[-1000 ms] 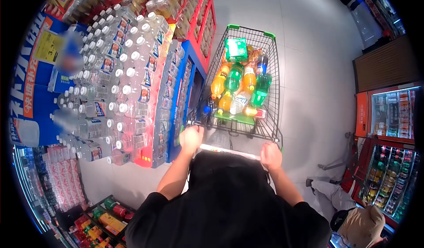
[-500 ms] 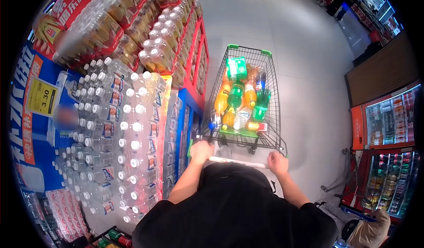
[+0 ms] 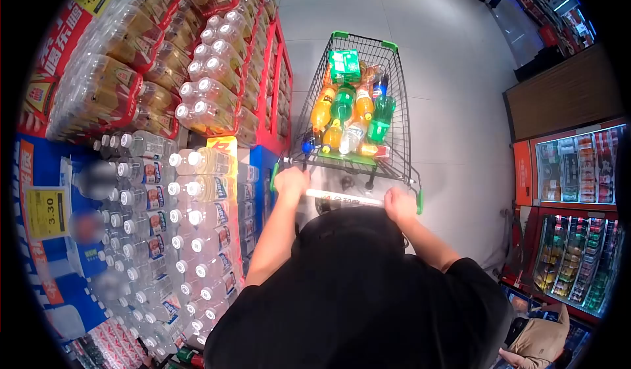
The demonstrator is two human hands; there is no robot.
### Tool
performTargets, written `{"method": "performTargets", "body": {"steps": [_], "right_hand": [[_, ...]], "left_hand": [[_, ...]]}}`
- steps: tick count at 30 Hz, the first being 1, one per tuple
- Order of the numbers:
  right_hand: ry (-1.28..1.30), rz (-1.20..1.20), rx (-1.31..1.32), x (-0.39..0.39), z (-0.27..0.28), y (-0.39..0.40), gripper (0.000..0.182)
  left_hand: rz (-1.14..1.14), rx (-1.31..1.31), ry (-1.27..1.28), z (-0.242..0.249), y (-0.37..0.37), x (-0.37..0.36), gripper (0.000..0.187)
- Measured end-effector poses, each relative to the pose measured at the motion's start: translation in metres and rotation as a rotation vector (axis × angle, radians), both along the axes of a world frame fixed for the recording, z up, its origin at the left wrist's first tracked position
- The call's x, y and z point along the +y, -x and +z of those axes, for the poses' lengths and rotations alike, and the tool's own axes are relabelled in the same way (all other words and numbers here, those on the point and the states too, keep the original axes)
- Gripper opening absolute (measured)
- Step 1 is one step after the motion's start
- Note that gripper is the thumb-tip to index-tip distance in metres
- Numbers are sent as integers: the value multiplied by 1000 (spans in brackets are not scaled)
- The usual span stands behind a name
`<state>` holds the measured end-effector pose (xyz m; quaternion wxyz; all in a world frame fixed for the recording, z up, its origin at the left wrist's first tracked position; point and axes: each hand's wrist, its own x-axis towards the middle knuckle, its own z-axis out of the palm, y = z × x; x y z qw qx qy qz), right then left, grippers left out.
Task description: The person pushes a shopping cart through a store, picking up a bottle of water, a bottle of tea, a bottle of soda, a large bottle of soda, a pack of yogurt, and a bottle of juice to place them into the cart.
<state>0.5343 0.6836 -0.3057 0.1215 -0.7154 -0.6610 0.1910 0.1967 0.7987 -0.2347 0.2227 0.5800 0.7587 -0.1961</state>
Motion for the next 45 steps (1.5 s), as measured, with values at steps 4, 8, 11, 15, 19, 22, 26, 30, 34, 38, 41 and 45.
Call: {"method": "performTargets", "body": {"steps": [4, 8, 11, 15, 19, 22, 26, 30, 34, 38, 41, 45], "right_hand": [[-67, 44, -48, 44, -7, -15, 23], [-199, 36, -25, 91, -18, -36, 19], [-274, 52, -11, 128, -23, -55, 19], [-250, 55, -5, 188, -17, -75, 18], [-224, 70, 39, 236, -25, -85, 20], [-226, 86, 88, 282, -32, -90, 20], [-210, 110, 61, 338, -24, -117, 20], [13, 70, 49, 392, -14, -119, 22], [130, 98, 50, 445, -12, -117, 25], [170, 86, 68, 489, -19, -107, 26], [135, 82, 51, 517, -28, -102, 26], [164, 95, 10, 561, -36, -94, 24]], "left_hand": [[-10, -20, 48, -4, -10, 41, 56], [8, -26, 93, -1, -30, 88, 58], [42, -17, 146, -10, -47, 122, 59], [29, 12, 264, -20, -59, 173, 64], [16, 50, 404, -19, -74, 223, 66], [26, 58, 378, -28, -76, 259, 65], [78, 17, 179, -18, -103, 300, 54], [112, -60, -12, -15, -107, 335, 46], [118, -66, -122, -23, -103, 381, 44], [146, -38, -93, -35, -93, 429, 44], [149, -19, -45, -44, -88, 465, 45], [134, -18, 40, -34, -82, 516, 47]]}}
